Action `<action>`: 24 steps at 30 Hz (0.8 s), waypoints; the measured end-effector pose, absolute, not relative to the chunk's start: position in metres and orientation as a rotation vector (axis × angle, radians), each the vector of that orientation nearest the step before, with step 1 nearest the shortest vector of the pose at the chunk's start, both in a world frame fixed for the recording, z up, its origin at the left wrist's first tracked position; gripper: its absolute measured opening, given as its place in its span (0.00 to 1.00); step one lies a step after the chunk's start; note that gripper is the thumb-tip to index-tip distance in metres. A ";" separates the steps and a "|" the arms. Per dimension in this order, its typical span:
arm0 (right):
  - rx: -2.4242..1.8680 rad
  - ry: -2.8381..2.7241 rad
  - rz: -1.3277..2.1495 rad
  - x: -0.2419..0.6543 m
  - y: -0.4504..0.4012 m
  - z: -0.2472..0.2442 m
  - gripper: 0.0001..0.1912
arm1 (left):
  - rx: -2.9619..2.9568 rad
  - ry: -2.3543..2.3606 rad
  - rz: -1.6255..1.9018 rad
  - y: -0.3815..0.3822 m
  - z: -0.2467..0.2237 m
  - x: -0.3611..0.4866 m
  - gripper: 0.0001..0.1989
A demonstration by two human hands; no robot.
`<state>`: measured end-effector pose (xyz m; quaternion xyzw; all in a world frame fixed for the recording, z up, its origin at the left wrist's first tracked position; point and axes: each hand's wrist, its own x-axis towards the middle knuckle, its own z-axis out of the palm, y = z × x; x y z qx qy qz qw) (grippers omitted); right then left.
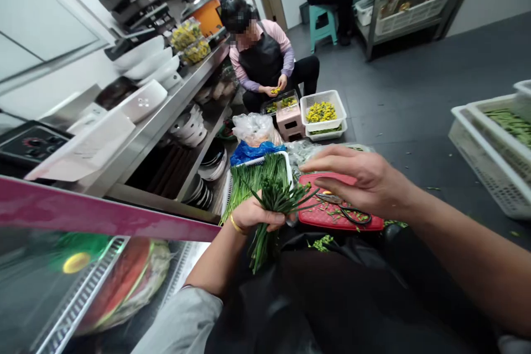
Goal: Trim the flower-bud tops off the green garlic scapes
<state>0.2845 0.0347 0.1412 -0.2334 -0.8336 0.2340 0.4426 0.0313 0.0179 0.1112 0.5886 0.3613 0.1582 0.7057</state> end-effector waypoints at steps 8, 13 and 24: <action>-0.324 -2.254 0.354 0.283 0.023 0.144 0.13 | 1.303 0.759 0.288 0.011 0.115 0.040 0.24; -0.482 -2.256 0.159 0.284 0.021 0.142 0.14 | 1.156 0.756 0.285 0.010 0.106 0.040 0.27; -0.747 -1.896 0.508 0.265 0.019 0.104 0.17 | 1.110 0.724 0.460 0.011 0.108 0.061 0.23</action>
